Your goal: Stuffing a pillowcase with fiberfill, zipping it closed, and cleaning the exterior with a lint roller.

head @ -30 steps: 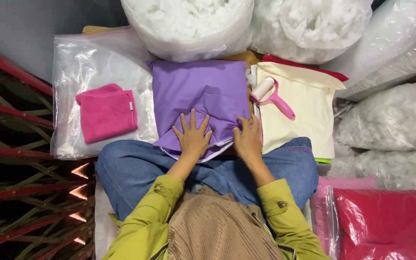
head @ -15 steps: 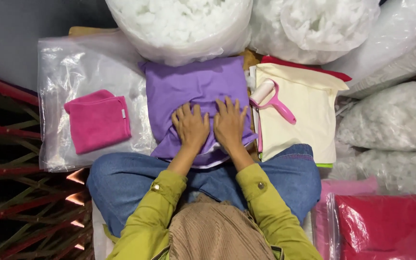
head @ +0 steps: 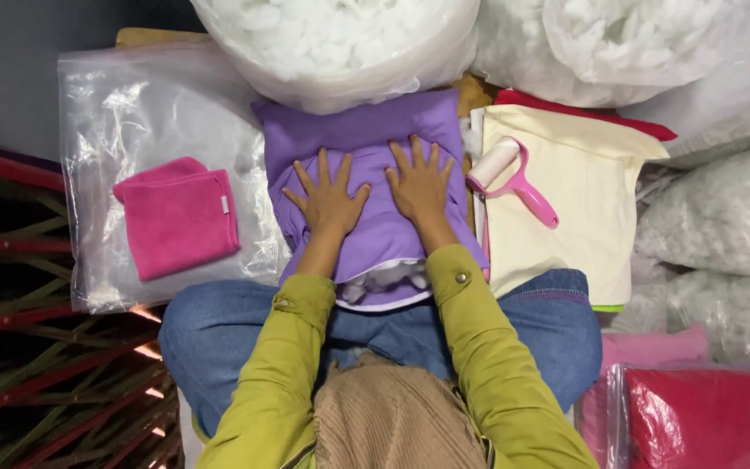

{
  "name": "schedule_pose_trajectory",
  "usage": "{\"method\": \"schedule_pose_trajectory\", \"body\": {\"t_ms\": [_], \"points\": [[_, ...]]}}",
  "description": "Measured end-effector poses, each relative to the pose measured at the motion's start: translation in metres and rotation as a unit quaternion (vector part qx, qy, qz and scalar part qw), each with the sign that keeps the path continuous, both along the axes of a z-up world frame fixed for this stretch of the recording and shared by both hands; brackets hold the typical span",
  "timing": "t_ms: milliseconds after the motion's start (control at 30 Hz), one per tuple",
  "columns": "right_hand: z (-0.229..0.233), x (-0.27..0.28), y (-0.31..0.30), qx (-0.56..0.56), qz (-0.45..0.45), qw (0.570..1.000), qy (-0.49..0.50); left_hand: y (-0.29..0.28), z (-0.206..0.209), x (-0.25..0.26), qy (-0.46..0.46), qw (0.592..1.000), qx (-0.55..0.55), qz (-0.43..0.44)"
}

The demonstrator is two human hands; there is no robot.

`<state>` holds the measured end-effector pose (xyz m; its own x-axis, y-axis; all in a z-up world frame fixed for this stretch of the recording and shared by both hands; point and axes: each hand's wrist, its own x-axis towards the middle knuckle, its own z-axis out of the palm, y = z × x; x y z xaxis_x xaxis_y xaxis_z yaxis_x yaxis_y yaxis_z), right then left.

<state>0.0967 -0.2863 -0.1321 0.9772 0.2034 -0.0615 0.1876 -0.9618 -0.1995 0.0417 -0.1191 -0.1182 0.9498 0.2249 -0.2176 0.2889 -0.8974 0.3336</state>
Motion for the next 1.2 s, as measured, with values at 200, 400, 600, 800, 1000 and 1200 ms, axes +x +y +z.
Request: {"method": "schedule_pose_trajectory", "body": {"t_ms": [200, 400, 600, 800, 1000, 1200], "points": [[-0.009, 0.030, -0.064, 0.000, 0.055, 0.984, 0.170, 0.014, 0.022, 0.001, 0.092, 0.994, -0.058, -0.001], [0.169, -0.100, -0.086, 0.009, 0.117, 0.946, 0.303, -0.024, 0.095, -0.109, -0.029, 0.978, -0.076, -0.194], [0.091, -0.156, -0.093, -0.168, 0.095, 0.973, -0.128, -0.057, 0.035, -0.141, -0.247, 0.939, 0.021, -0.237], [0.077, -0.132, -0.121, -0.095, 0.082, 0.984, 0.125, -0.030, 0.053, -0.146, -0.001, 0.983, 0.065, -0.172], [0.074, -0.169, -0.089, -0.135, 0.090, 0.962, -0.218, -0.013, -0.003, -0.145, -0.310, 0.928, 0.168, -0.122], [0.139, -0.090, -0.152, -0.024, 0.006, 0.996, -0.083, 0.053, 0.083, -0.102, -0.345, 0.912, 0.213, -0.059]]}}
